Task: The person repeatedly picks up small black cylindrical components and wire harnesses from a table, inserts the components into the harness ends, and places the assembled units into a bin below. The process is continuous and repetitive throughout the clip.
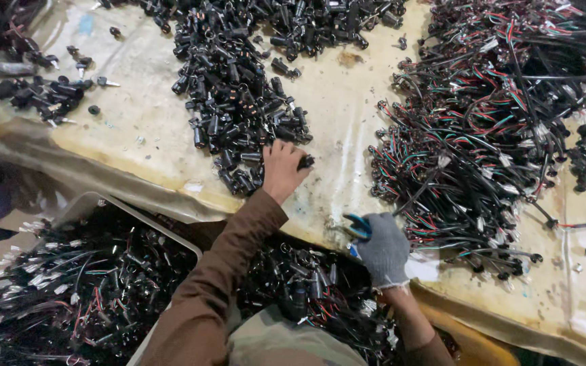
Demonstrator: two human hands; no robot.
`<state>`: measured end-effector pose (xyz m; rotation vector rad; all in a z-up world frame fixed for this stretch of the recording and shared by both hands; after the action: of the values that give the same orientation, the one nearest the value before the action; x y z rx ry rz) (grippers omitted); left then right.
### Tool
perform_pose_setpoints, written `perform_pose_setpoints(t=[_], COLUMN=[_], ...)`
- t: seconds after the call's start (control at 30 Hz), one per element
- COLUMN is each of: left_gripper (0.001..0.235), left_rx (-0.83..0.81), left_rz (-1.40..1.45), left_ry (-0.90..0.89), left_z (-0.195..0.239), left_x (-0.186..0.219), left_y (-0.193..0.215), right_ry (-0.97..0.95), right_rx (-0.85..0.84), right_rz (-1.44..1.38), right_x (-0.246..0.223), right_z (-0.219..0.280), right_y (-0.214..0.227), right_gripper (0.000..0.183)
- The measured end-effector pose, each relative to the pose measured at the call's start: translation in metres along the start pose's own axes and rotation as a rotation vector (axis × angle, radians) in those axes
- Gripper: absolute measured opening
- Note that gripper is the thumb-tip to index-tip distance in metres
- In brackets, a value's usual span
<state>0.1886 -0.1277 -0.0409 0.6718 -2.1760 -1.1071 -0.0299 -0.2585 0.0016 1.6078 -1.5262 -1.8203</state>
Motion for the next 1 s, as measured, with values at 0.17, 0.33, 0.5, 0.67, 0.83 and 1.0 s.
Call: perform_pose_setpoints(t=[0.17,0.33,0.5,0.67,0.83,1.0], left_gripper=[0.041,0.043,0.031,0.031,0.039,0.027], left_rx=[-0.327,-0.543,-0.525,-0.547,-0.655,-0.591], left_rz=[1.086,1.442,1.852,1.728,1.199,0.861], left_ry=[0.161,0.123,0.089,0.086,-0.175,-0.602], left_z=[0.062,0.110,0.119,0.118,0.120,0.120], left_x=[0.031,0.099,0.114,0.115,0.124,0.151], left_y=[-0.008,0.012,0.024,0.029,0.051,0.071], right_ry=[0.112,0.074,0.115,0.123,0.303,0.457], right_rx=[0.024,-0.053,0.017,-0.049,-0.064,-0.596], right_rz=[-0.108,-0.088,-0.020,-0.222,-0.715,-0.625], right_x=[0.019,0.041,0.032,0.006,-0.040,-0.086], right_z=[0.002,-0.006,-0.002,-0.010,0.015,0.020], right_y=[-0.014,-0.024,-0.022,0.012,0.078,0.056], right_gripper=[0.042,0.031,0.026,0.020,0.017,0.026])
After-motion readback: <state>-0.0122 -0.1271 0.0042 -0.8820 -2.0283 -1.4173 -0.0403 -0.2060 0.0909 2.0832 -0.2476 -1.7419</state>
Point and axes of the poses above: each hand's wrist, its own z-axis away from the middle knuckle, its own y-axis out of the back of the hand, x = y × z, the point moved 9 cm from there along -z, towards the middle knuckle, and after that the axes turned 12 degrees about -z, right-handed, at the moved point
